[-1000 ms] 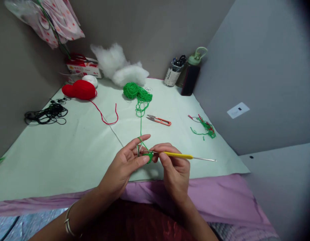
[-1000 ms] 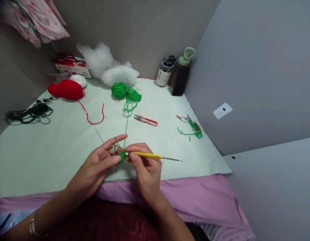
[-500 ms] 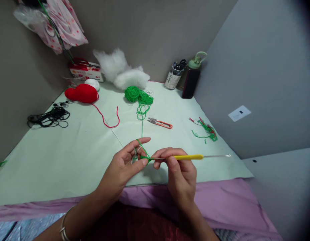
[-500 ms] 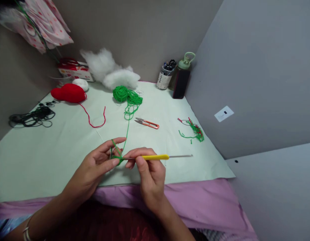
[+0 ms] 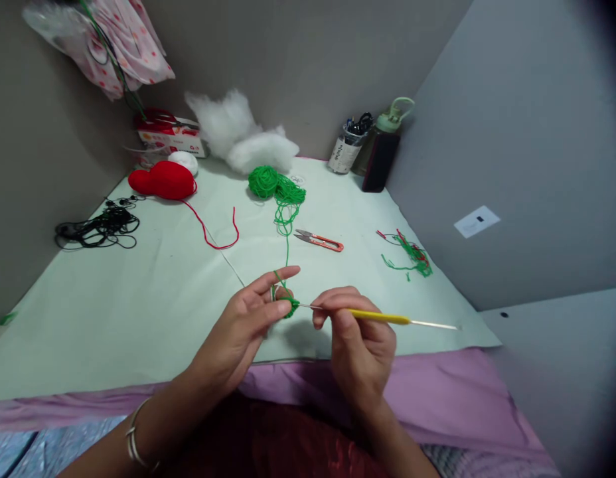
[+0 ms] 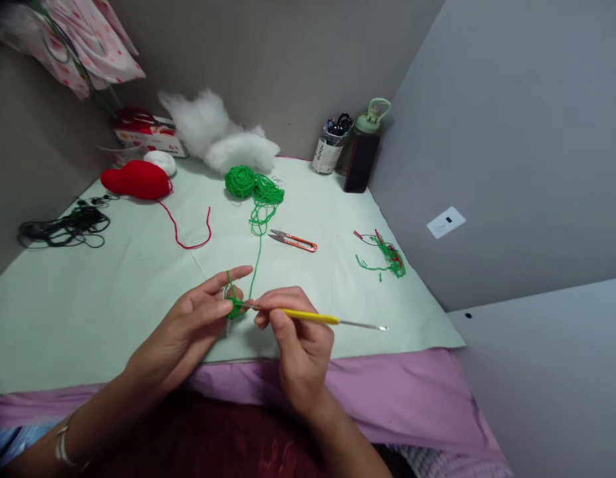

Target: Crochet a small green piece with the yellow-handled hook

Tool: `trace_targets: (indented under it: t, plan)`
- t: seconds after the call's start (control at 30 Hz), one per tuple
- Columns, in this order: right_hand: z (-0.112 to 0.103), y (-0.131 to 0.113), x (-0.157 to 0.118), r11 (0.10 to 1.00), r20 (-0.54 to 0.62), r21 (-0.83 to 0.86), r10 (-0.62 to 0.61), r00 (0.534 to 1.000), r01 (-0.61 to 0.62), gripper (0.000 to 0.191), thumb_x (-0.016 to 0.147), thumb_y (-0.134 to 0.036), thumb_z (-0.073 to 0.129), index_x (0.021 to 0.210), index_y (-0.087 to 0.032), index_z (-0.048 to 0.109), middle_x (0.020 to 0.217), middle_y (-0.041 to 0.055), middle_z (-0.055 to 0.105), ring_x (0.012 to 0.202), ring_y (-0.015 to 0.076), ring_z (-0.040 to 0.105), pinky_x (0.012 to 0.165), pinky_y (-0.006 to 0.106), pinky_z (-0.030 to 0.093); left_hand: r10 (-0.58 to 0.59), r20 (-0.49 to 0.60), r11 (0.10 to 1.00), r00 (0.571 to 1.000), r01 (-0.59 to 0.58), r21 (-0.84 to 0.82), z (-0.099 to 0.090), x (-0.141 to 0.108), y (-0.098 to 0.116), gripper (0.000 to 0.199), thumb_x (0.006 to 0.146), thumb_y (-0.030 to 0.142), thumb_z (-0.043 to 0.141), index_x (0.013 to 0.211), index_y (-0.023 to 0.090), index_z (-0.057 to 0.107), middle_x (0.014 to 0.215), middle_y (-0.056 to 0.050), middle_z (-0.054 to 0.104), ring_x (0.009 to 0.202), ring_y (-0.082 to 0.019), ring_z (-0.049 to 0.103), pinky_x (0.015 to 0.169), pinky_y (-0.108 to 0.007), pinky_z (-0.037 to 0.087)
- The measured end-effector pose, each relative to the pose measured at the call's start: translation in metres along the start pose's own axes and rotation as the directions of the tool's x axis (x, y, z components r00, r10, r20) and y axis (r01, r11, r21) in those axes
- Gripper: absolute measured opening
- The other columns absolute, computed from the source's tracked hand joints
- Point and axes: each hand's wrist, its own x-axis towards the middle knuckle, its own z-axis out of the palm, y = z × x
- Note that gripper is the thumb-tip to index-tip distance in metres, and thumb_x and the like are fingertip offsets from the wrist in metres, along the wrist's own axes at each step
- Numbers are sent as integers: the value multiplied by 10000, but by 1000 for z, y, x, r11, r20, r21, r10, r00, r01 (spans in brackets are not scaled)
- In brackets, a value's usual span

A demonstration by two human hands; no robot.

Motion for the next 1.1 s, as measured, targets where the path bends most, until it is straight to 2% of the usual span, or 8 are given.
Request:
trace_targets:
  t: [0.1,0.23,0.37,0.47,0.6,0.77,0.97,1.1]
  plan:
    - [4,-1,2,999,41,21,26,999,-27,211,1038,-187,626,1057,-300,804,985,32,785,870,178,717,728,320,597,61,33,992,998,-64,104,2,-1,-3,477,829,274,897,1295,264,793,922,-21,736,931,-180,637,927,-313,463]
    - [4,4,-6,952,90,-266,-131,987,150,347,1009,-105,634,1226,-335,778,1057,47,793,951,203,747,791,356,631,131,-22,977,991,-125,173,4,0,-8,484,838,278,901,1309,287,789,903,5,703,912,-158,619,930,-293,465]
    - [0,5,-10,837,180,-444,-267,947,320,413,978,-98,667,1294,-347,762,1137,76,782,980,232,754,793,378,648,-29,23,999,999,29,-32,2,4,-7,471,820,304,909,1273,227,805,897,-18,717,894,-151,625,887,-270,470]
    - [-3,3,-6,953,23,-268,-141,990,142,299,1012,-121,620,1169,-311,790,973,49,768,865,205,724,726,355,617,-101,65,988,993,108,-108,-1,6,-5,386,832,271,888,1209,208,832,875,-20,715,861,-137,617,867,-255,461]
    - [-1,4,1,992,-12,67,107,994,-106,184,1038,-229,626,1011,-269,804,914,34,743,732,157,659,656,313,553,5,46,1000,999,-6,12,-2,4,-4,327,838,264,885,1161,244,843,897,-9,728,868,-151,612,873,-276,453]
    - [2,9,2,975,-7,104,200,980,-198,145,1019,-281,673,1000,-253,814,917,41,774,753,157,669,687,305,556,76,42,973,996,-84,217,-4,-1,-7,330,894,317,836,1221,277,826,1035,-50,776,1022,-223,622,967,-348,441]
    - [1,5,6,916,24,290,281,959,-275,188,1040,-329,641,943,-228,767,882,27,774,681,130,676,664,277,572,92,22,961,996,-95,261,-6,-3,-5,316,891,318,819,1205,286,834,995,-45,738,991,-221,592,906,-336,430]
    - [-3,-1,3,974,51,110,194,980,-198,208,1081,-263,557,1018,-250,756,944,25,781,742,141,703,710,296,591,126,22,941,992,-126,315,-9,-3,-5,301,901,326,810,1199,301,839,957,-33,709,957,-216,592,878,-331,431]
